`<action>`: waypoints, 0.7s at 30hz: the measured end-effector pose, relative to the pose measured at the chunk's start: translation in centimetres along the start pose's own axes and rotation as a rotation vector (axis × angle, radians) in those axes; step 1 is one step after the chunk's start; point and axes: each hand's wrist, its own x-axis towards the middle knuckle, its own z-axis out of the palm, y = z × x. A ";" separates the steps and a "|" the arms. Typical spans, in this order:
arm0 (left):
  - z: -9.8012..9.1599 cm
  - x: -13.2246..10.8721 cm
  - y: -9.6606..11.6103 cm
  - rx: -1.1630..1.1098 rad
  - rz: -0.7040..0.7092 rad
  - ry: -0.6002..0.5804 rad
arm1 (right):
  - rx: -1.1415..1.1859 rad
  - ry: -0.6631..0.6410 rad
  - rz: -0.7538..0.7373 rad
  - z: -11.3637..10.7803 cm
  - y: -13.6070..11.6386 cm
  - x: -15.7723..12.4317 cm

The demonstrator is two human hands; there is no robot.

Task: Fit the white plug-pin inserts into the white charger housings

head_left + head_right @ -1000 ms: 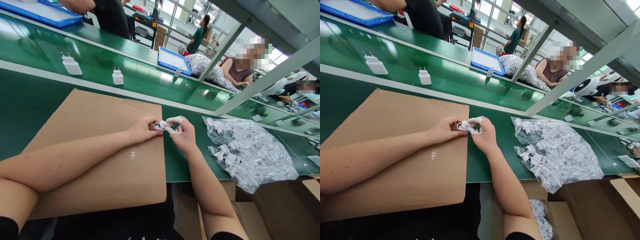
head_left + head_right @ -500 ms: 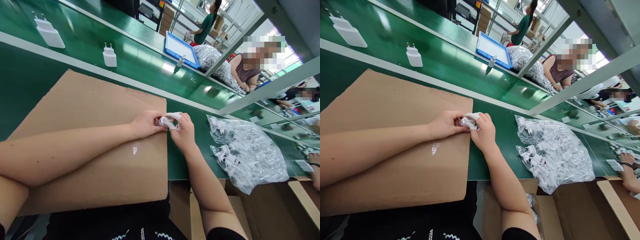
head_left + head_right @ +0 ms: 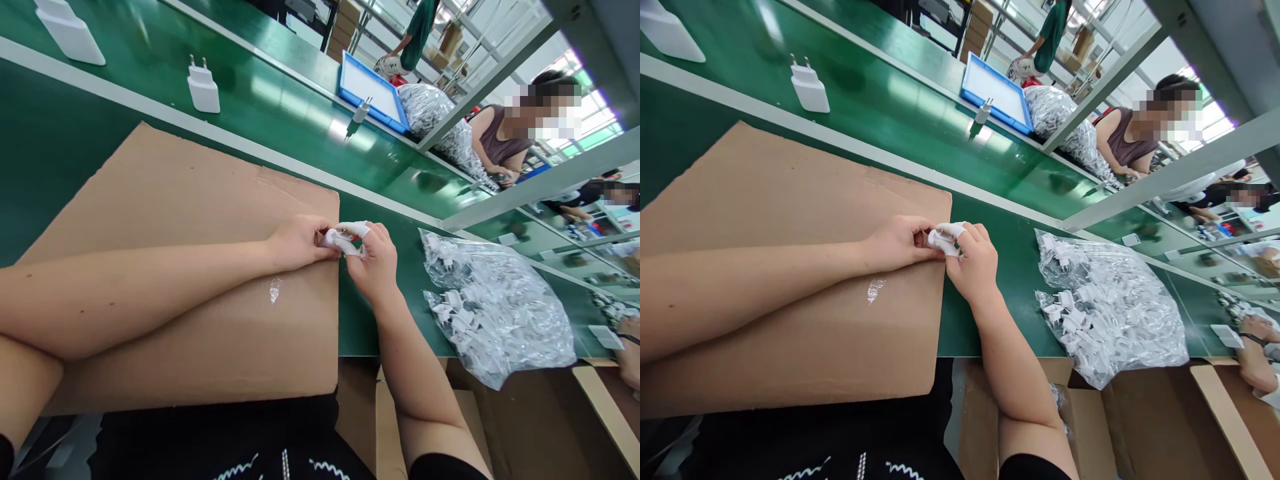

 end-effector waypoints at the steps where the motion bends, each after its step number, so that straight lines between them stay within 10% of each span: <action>1: 0.0 0.0 0.0 -0.002 -0.008 0.001 | 0.064 0.041 0.040 0.0 0.0 0.1; 8: 0.1 -0.4 0.0 -0.035 0.116 0.091 | 0.433 0.386 0.445 -0.3 0.2 1.1; 21: -0.3 -0.6 0.6 0.043 0.197 0.170 | 0.400 0.389 0.384 -0.4 0.3 0.7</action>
